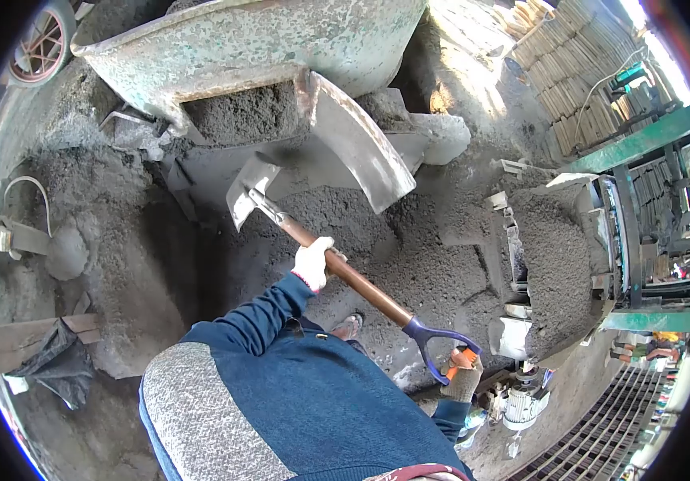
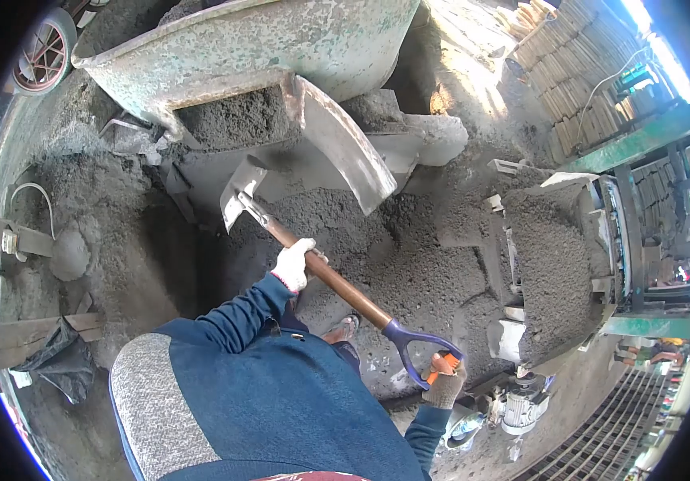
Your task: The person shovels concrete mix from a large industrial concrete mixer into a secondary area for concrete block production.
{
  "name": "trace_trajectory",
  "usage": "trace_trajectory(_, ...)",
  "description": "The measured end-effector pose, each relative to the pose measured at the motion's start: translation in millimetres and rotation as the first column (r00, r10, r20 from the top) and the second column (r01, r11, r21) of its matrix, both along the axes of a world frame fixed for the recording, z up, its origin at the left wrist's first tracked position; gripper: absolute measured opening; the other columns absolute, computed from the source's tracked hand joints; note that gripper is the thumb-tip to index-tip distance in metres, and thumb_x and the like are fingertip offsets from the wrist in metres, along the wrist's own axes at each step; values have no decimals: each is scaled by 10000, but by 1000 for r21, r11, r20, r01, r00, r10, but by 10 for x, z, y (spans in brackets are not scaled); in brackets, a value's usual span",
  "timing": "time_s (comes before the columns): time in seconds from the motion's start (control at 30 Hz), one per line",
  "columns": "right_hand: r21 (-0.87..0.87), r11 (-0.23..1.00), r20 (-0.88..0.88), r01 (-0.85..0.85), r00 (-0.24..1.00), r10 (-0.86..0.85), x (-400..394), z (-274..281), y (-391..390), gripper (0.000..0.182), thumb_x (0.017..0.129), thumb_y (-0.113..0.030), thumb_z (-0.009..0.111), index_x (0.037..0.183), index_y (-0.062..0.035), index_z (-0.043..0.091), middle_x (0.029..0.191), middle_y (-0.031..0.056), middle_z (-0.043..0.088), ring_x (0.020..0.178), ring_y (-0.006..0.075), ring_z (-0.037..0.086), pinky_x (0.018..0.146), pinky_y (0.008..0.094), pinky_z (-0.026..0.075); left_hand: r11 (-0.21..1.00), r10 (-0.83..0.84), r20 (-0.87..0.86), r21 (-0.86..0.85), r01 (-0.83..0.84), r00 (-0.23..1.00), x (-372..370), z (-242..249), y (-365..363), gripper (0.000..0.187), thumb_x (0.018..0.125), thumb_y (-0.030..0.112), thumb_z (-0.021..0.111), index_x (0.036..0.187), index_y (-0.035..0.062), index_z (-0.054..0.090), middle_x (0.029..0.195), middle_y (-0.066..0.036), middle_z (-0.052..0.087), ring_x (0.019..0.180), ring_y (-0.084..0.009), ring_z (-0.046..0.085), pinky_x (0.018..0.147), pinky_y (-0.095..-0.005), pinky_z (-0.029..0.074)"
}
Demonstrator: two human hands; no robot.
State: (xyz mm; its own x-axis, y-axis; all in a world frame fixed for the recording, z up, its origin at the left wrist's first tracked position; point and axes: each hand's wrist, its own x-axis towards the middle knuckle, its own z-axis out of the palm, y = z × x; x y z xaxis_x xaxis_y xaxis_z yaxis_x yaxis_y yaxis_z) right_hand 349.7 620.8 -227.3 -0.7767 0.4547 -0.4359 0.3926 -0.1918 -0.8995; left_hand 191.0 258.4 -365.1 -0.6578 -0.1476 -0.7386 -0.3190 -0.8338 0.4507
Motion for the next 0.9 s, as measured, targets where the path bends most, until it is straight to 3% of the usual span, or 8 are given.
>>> trace_trajectory(0.2, -66, 994, 112, 88, 991, -80, -68, -253, -155, 120, 834, -65, 707, 838, -57, 587, 615, 39, 550, 463, 172, 538, 420, 298, 446, 994, -43, -79, -107, 35, 996, -318, -63, -176, 172, 864, 95, 694, 907, -10, 564, 734, -144, 603, 599, -319, 652, 599, -476, 610)
trace_trajectory(0.4, -3, 982, 47, 191, 981, -190, -29, 99, -77, 102, 844, -59, 678, 854, -79, 578, 635, 25, 531, 468, 137, 503, 424, 270, 431, 994, -108, -91, -33, 105, 990, -585, 66, 278, 204, 851, 95, 712, 921, -19, 559, 742, -140, 596, 613, -329, 660, 596, -486, 618)
trace_trajectory(0.53, 0, 984, 74, 180, 981, -180, 123, 128, 45, 90, 852, -78, 668, 848, -71, 579, 625, 18, 526, 479, 146, 509, 437, 270, 431, 974, -201, -97, -127, 188, 975, -780, 96, 552, 256, 860, 89, 704, 987, -54, 535, 765, -161, 612, 626, -320, 665, 579, -474, 612)
trace_trajectory(0.63, 32, 994, 121, 108, 986, -111, 159, 175, 257, 113, 842, -95, 690, 831, -70, 580, 618, 22, 531, 481, 148, 513, 439, 278, 426, 978, -197, -58, -83, 192, 979, -601, 158, 657, 229, 872, 89, 677, 1000, -49, 545, 777, -159, 618, 623, -315, 660, 605, -478, 621)
trace_trajectory(0.77, 99, 993, 44, 70, 996, -75, 131, 567, 403, 149, 838, -91, 682, 939, -35, 587, 653, 16, 526, 508, 125, 531, 448, 266, 443, 926, -356, -111, 90, 366, 928, -172, -15, 669, 383, 890, 263, 755, 1042, -29, 560, 897, -155, 638, 796, -325, 680, 755, -489, 621)
trace_trajectory(0.8, 138, 990, 26, 43, 999, -47, 74, 642, 293, 149, 838, -89, 681, 942, -36, 587, 659, 13, 525, 508, 122, 529, 448, 264, 436, 873, -485, -6, 46, 485, 874, -128, 248, 534, 434, 894, 339, 751, 1070, -18, 578, 911, -148, 637, 788, -338, 671, 753, -487, 612)
trace_trajectory(0.87, 228, 973, -12, -17, 1000, 20, -69, 687, -67, 150, 838, -85, 678, 947, -37, 585, 671, 8, 524, 507, 116, 524, 448, 260, 421, 514, -822, 185, -167, 842, 538, -261, 305, 64, 450, 909, 384, 727, 1093, -5, 594, 868, -134, 625, 772, -301, 657, 667, -458, 591)
trace_trajectory(0.9, 198, 979, 5, -45, 999, 44, -168, 646, -310, 171, 823, -71, 687, 958, -34, 587, 698, -2, 528, 546, 108, 529, 491, 257, 428, 432, -894, 44, -174, 885, 445, -421, -295, -234, 452, 910, 420, 701, 1068, 9, 598, 788, -109, 591, 682, -241, 617, 530, -422, 519)
